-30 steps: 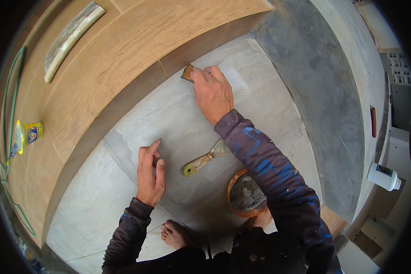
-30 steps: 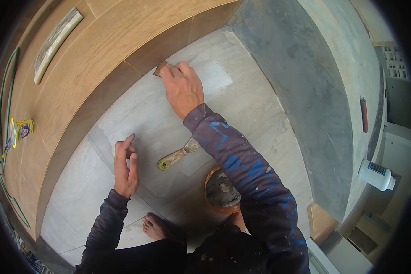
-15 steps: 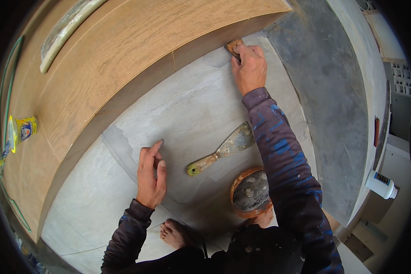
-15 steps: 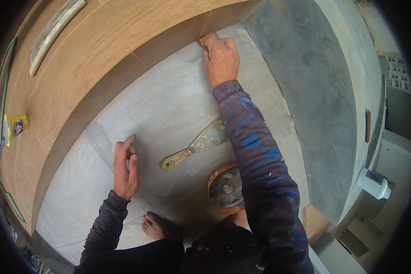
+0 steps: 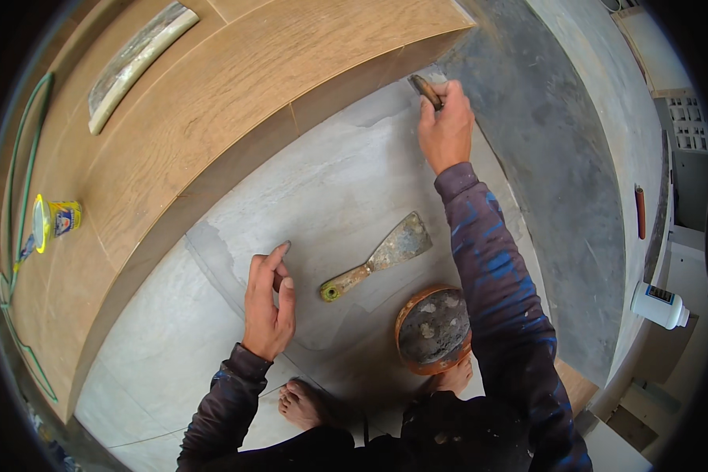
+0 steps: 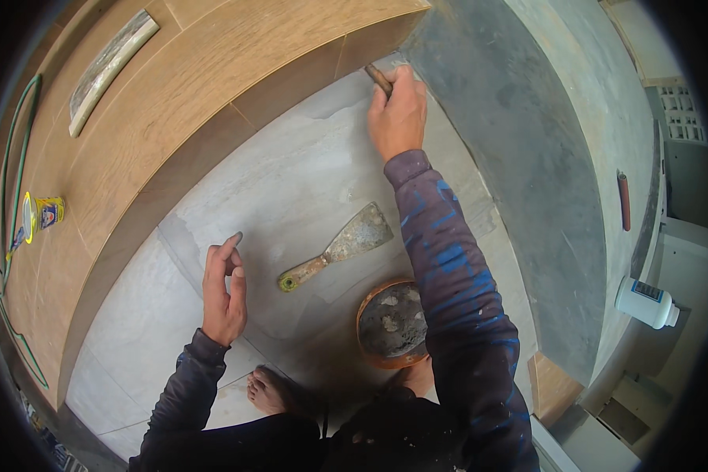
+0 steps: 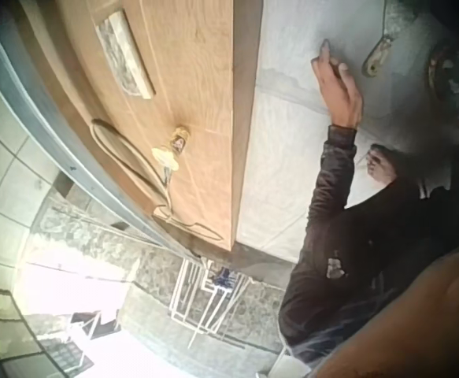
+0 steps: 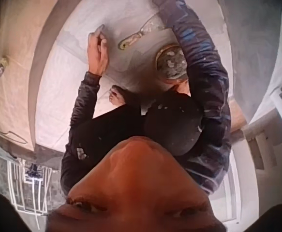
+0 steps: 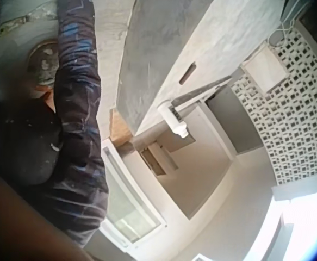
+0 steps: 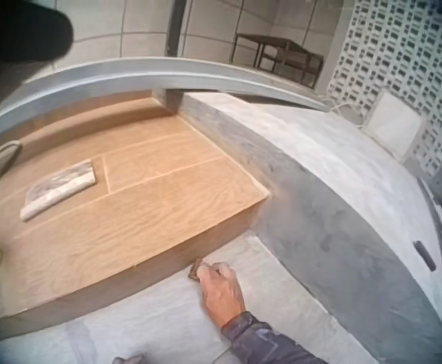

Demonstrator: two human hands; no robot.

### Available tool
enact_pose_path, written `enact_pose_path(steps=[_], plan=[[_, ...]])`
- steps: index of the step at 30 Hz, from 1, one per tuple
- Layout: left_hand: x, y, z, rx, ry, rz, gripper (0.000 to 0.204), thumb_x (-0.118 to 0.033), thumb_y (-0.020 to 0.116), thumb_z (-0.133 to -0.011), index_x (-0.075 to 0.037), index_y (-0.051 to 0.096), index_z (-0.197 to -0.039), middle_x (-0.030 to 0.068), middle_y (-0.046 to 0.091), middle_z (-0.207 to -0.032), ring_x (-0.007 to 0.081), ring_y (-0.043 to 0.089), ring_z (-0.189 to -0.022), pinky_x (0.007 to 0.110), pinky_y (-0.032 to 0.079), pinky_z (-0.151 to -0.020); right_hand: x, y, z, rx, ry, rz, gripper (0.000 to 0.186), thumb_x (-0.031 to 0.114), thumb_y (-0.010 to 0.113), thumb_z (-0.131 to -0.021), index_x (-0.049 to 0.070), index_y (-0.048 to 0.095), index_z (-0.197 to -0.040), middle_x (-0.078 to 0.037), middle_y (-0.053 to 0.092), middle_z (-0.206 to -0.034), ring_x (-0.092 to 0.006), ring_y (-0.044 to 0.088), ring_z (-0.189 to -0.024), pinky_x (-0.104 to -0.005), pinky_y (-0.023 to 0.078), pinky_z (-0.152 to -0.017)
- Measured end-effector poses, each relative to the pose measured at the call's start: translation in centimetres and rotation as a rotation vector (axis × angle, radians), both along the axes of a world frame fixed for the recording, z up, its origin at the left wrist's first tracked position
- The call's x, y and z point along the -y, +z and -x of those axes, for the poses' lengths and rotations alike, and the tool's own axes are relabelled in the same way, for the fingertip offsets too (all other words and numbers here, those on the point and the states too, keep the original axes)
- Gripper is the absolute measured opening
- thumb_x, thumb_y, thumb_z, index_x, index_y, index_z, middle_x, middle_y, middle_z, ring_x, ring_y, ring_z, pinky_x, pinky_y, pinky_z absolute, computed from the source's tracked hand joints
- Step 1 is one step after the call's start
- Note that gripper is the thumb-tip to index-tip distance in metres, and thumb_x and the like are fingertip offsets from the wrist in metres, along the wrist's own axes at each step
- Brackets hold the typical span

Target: The person applies grout between floor tiles by scooping mixture from a container with a small scraper, spreading it along the seams, and smoothing the joints with the tool and their fingers.

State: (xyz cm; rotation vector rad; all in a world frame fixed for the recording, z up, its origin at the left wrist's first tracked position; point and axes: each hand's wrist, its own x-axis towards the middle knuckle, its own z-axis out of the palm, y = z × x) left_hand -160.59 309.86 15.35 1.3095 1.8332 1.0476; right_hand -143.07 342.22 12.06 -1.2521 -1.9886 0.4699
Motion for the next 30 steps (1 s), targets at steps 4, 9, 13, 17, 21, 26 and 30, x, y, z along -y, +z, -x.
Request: enact_pose_path(steps=[4, 9, 13, 17, 21, 26, 30], plan=[[-0.2, -1.3, 0.2, 0.010, -0.009, 0.001, 0.044, -0.003, 0.052, -0.102, 0.001, 0.052, -0.146, 0.0119, 0.048, -0.100, 0.0234, 0.051, -0.087, 0.033, 0.047, -0.081, -4.4, -2.5, 0.0, 0.125, -0.120, -0.103, 0.016, 0.000, 0.068, -0.090, 0.004, 0.058, -0.102, -0.018, 0.070, -0.097, -0.0419, 0.062, -0.098, -0.0511, 0.049, -0.084], [-1.2, -1.7, 0.0, -0.013, -0.006, -0.006, 0.043, -0.005, 0.052, -0.103, 0.001, 0.052, -0.146, 0.0120, 0.048, -0.099, 0.0245, 0.051, -0.088, 0.035, 0.046, -0.083, -2.8, -2.9, 0.7, 0.106, 0.016, -0.183, 0.020, -0.004, 0.067, -0.086, 0.004, 0.059, -0.103, -0.020, 0.067, -0.094, -0.0416, 0.061, -0.100, -0.0506, 0.050, -0.087], [-1.4, -1.7, -0.5, -0.003, -0.005, 0.025, 0.043, -0.005, 0.052, -0.103, 0.001, 0.052, -0.145, 0.0123, 0.048, -0.099, 0.0245, 0.051, -0.088, 0.035, 0.046, -0.084, -1.1, -3.0, 1.3, 0.140, 0.151, -0.203, 0.028, -0.010, 0.067, -0.081, 0.004, 0.059, -0.105, -0.020, 0.067, -0.094, -0.0416, 0.061, -0.100, -0.0498, 0.050, -0.089], [-1.3, -2.0, -1.2, -0.006, -0.008, 0.015, 0.043, -0.005, 0.051, -0.103, 0.001, 0.052, -0.145, 0.0122, 0.048, -0.099, 0.0245, 0.051, -0.088, 0.035, 0.046, -0.084, 2.5, -4.3, 3.1, 0.200, 0.284, -0.190, 0.024, -0.005, 0.062, -0.083, 0.006, 0.060, -0.104, -0.014, 0.072, -0.094, -0.0378, 0.061, -0.104, -0.0472, 0.049, -0.089], [-0.7, -1.3, -1.7, -0.021, -0.016, 0.024, 0.042, -0.005, 0.051, -0.103, 0.001, 0.052, -0.145, 0.0120, 0.048, -0.100, 0.0239, 0.051, -0.087, 0.034, 0.046, -0.082, 6.0, -5.4, 3.9, 0.085, 0.439, -0.059, 0.025, -0.004, 0.063, -0.083, 0.007, 0.061, -0.106, -0.013, 0.072, -0.098, -0.0371, 0.060, -0.103, -0.0469, 0.050, -0.088], [-1.0, 0.9, -2.4, -0.014, -0.008, 0.006, 0.043, -0.006, 0.052, -0.103, 0.001, 0.051, -0.145, 0.0115, 0.048, -0.099, 0.0227, 0.051, -0.086, 0.033, 0.047, -0.081, 0.5, -1.5, -0.9, 0.041, 0.135, -0.151, 0.026, -0.005, 0.068, -0.083, 0.005, 0.060, -0.105, -0.016, 0.071, -0.098, -0.0385, 0.061, -0.103, -0.0471, 0.051, -0.088], [-1.7, 1.4, -3.3, 0.035, -0.028, -0.004, 0.043, -0.004, 0.052, -0.103, 0.002, 0.052, -0.145, 0.0116, 0.048, -0.099, 0.0231, 0.051, -0.086, 0.034, 0.047, -0.082, -1.4, -0.8, -0.4, 0.181, 0.055, -0.225, 0.028, -0.006, 0.072, -0.081, 0.004, 0.059, -0.104, -0.019, 0.070, -0.098, -0.0404, 0.061, -0.102, -0.0495, 0.051, -0.088]])
